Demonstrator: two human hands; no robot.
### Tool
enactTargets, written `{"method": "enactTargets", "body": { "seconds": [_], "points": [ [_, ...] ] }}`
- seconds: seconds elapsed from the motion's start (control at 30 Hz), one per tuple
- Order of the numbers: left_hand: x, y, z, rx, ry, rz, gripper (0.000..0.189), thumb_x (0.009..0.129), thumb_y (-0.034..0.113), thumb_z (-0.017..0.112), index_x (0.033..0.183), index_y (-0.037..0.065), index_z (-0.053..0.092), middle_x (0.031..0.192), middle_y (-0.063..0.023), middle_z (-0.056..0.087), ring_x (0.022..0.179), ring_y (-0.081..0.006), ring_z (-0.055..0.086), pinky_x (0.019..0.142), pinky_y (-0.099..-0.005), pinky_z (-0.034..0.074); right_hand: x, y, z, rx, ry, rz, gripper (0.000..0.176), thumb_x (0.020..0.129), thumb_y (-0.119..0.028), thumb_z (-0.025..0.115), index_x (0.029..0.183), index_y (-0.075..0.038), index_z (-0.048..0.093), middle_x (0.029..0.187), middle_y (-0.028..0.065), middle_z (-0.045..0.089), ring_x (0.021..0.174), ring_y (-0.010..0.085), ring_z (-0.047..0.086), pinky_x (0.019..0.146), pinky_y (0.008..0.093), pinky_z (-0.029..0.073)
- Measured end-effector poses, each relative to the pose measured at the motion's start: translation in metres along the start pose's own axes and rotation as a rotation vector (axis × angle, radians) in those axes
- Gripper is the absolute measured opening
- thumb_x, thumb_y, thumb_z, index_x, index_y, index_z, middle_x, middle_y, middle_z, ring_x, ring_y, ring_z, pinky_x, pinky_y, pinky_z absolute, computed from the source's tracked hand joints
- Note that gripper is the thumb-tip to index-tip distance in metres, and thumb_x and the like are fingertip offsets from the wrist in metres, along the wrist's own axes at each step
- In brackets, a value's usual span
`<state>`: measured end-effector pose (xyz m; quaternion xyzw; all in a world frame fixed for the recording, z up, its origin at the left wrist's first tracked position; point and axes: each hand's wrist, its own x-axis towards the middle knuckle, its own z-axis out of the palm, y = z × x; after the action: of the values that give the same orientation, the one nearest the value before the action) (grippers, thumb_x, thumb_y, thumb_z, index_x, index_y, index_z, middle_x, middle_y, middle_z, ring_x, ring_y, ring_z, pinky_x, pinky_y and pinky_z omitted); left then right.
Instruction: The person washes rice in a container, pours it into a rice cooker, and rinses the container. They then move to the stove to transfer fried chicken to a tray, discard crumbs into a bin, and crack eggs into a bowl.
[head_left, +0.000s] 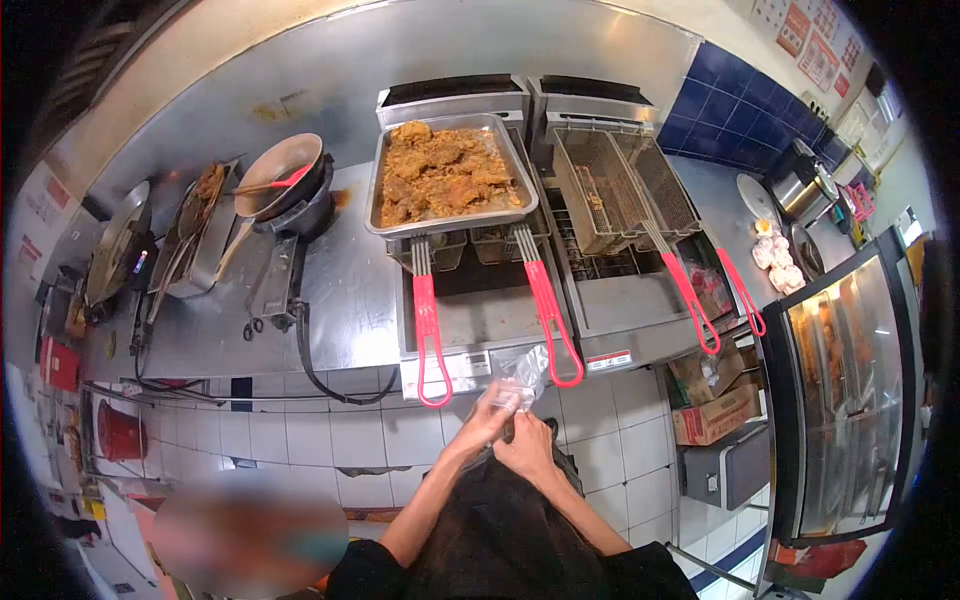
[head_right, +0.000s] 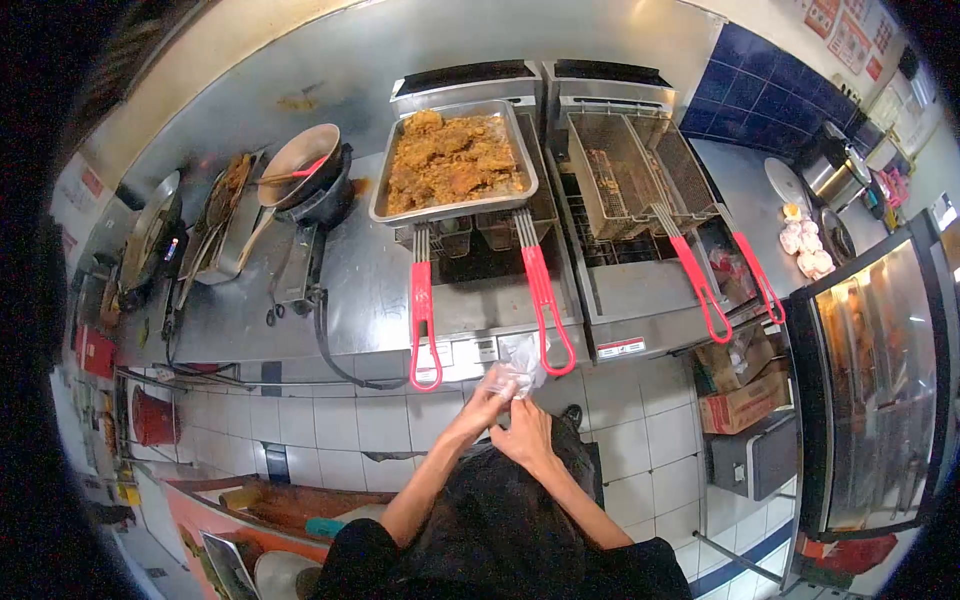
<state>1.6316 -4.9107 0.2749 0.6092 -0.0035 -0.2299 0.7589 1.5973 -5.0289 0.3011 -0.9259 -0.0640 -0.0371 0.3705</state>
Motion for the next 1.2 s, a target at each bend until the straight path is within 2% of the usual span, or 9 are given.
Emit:
{"method": "enactTargets", "body": {
  "seconds": [0.1,0.23,0.33,0.4,0.53,0.73,0.83,1.03,1.2],
  "points": [
    [-0.004,0.006,0.006,-0.025,0.195,-0.132,0.033,0.095,0.033,0.054,0.111,0.005,0.054,0.094,-0.0036,0.058,0.086,-0.0115,0.051,0.073,-0.0276,0.045,0.002,0.001,0.006,-0.001,0.056,-0.030,0.024,0.069,-0.019,0.065,0.081,0.001,0.058,0.071,0.0176,0.061,0.067,0.0371,0.061,0.061,0.0463,0.048],
    [0.001,-0.009,0.005,-0.138,0.149,-0.031,0.034,0.096,0.038,0.049,0.109,0.007,0.054,0.089,-0.0032,0.057,0.079,-0.0105,0.050,0.070,-0.0270,0.044,0.011,0.008,0.014,-0.041,0.185,0.045,0.017,0.068,-0.012,0.065,0.077,0.000,0.057,0.068,0.0178,0.059,0.064,0.0372,0.060,0.058,0.0449,0.047],
    [0.001,0.000,0.011,-0.260,0.136,-0.047,0.046,0.097,0.044,0.043,0.123,0.007,0.052,0.086,-0.0010,0.056,0.077,-0.0100,0.050,0.070,-0.0269,0.045,0.008,0.002,0.007,0.044,0.147,-0.005,0.013,0.068,-0.006,0.064,0.071,0.000,0.053,0.064,0.0162,0.058,0.059,0.0366,0.058,0.056,0.0444,0.045],
    [0.000,0.015,0.012,-0.247,-0.032,-0.129,0.055,0.100,0.040,0.034,0.145,0.010,0.028,0.146,-0.0058,0.033,0.133,-0.0164,0.030,0.103,-0.0261,0.029,0.002,0.002,0.008,0.071,0.164,-0.080,0.013,0.068,-0.004,0.062,0.068,0.000,0.050,0.060,0.0161,0.054,0.055,0.0364,0.056,0.052,0.0439,0.043],
    [0.022,-0.023,-0.006,-0.238,-0.239,0.070,0.059,0.093,0.022,0.049,0.146,0.011,0.027,0.153,-0.0029,0.019,0.139,-0.0163,0.017,0.112,-0.0292,0.014,-0.005,0.000,0.012,0.195,0.190,-0.075,0.011,0.070,-0.002,0.058,0.068,-0.001,0.047,0.056,0.0185,0.047,0.048,0.0354,0.051,0.046,0.0416,0.039],
    [0.029,-0.046,0.004,0.170,0.185,0.080,0.056,0.094,0.018,0.051,0.146,0.017,0.029,0.145,-0.0074,0.036,0.122,-0.0180,0.043,0.103,-0.0293,0.033,0.003,0.002,0.011,0.263,0.298,0.141,0.010,0.072,0.005,0.054,0.075,0.000,0.046,0.071,0.0175,0.050,0.062,0.0385,0.053,0.057,0.0443,0.043],
    [0.032,-0.038,0.009,0.027,0.235,0.020,0.055,0.097,0.032,0.049,0.147,0.023,0.025,0.126,-0.0068,0.048,0.079,-0.0085,0.048,0.065,-0.0252,0.046,0.005,0.006,0.017,0.214,0.318,0.036,0.012,0.071,0.007,0.052,0.079,0.001,0.046,0.075,0.0166,0.049,0.067,0.0379,0.053,0.060,0.0441,0.043],
    [0.034,-0.039,0.012,-0.327,0.117,-0.218,0.056,0.097,0.030,0.048,0.147,0.026,0.024,0.127,-0.0041,0.045,0.078,-0.0078,0.049,0.062,-0.0237,0.045,0.004,0.016,0.026,0.307,0.254,0.166,0.013,0.070,0.006,0.054,0.082,0.000,0.050,0.071,0.0136,0.053,0.063,0.0313,0.054,0.057,0.0380,0.044],
    [0.032,-0.031,0.009,-0.329,-0.017,-0.086,0.057,0.094,0.022,0.051,0.146,0.021,0.028,0.136,-0.0034,0.038,0.083,-0.0082,0.051,0.067,-0.0234,0.047,0.000,0.012,0.018,0.294,0.287,0.110,0.007,0.075,0.005,0.053,0.080,0.000,0.052,0.067,0.0125,0.053,0.058,0.0190,0.054,0.055,0.0317,0.042]
  ]
}}
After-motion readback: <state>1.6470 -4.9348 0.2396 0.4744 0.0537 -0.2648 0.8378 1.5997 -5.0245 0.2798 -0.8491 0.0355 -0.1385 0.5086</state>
